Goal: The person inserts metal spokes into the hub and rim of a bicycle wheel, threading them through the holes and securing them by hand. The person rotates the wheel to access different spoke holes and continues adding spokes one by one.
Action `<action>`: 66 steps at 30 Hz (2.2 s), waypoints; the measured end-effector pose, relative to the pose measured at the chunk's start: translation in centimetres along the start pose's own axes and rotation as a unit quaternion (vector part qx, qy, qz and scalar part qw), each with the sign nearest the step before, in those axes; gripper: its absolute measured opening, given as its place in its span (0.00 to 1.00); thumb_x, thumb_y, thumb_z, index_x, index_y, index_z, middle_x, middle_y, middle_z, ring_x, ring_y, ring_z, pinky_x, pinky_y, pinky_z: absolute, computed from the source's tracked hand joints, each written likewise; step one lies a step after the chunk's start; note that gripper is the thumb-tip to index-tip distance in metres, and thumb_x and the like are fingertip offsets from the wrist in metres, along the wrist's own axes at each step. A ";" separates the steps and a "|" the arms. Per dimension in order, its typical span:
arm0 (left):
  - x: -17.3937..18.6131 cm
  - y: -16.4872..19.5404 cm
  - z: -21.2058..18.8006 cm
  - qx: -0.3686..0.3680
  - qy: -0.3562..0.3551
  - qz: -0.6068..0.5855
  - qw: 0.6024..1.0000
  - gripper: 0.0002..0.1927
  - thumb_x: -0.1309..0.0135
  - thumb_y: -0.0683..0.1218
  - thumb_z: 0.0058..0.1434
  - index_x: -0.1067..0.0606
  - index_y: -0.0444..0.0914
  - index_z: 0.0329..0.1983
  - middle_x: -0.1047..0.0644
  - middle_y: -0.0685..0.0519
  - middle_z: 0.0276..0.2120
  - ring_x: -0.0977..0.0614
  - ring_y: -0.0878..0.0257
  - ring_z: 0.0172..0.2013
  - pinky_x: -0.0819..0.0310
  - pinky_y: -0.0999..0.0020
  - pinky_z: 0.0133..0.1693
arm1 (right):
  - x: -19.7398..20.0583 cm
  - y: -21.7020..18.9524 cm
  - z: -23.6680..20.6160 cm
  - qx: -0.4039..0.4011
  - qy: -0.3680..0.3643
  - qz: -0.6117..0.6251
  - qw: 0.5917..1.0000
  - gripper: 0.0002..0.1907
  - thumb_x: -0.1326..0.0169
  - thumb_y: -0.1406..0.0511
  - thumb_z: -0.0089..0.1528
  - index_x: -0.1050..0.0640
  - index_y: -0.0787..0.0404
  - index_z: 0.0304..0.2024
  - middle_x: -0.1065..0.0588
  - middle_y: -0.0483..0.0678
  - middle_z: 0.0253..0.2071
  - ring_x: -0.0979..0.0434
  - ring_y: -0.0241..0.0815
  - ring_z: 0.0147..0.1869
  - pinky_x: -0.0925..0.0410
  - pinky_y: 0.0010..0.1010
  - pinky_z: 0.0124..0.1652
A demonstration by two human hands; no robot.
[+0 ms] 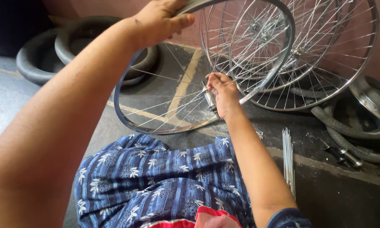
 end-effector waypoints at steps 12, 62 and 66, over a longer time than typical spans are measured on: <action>-1.4 2.6 1.1 -0.187 0.032 0.080 0.979 0.29 0.54 0.62 0.80 0.38 0.42 0.75 0.24 0.40 0.60 0.23 0.46 0.57 0.30 0.53 0.56 | 1.1 0.5 -1.1 0.064 0.113 -0.047 0.990 0.09 0.32 0.64 0.59 0.19 0.59 0.39 0.24 0.37 0.33 0.30 0.28 0.36 0.36 0.21 0.40; -1.0 2.6 -0.9 0.160 -0.039 -0.363 0.917 0.13 0.47 0.51 0.69 0.29 0.36 0.47 0.20 0.52 0.34 0.19 0.69 0.31 0.20 0.75 0.37 | 0.2 -4.3 -3.7 0.293 -0.033 -0.488 0.822 0.09 0.47 0.71 0.68 0.19 0.62 0.48 0.20 0.50 0.40 0.18 0.41 0.43 0.26 0.29 0.42; -1.3 3.5 -2.7 0.175 -0.027 -0.421 0.890 0.13 0.46 0.49 0.69 0.29 0.34 0.45 0.20 0.50 0.36 0.17 0.68 0.33 0.15 0.75 0.41 | -0.8 -3.9 -3.3 0.295 0.036 -0.461 0.836 0.07 0.48 0.72 0.68 0.21 0.63 0.48 0.20 0.51 0.42 0.16 0.43 0.45 0.25 0.30 0.42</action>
Point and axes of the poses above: each hand's wrist, its own z-axis towards the middle knuckle, its own x-axis out of the back of the hand, y = z × x, the point moved 3 cm from there along z, towards the middle knuckle
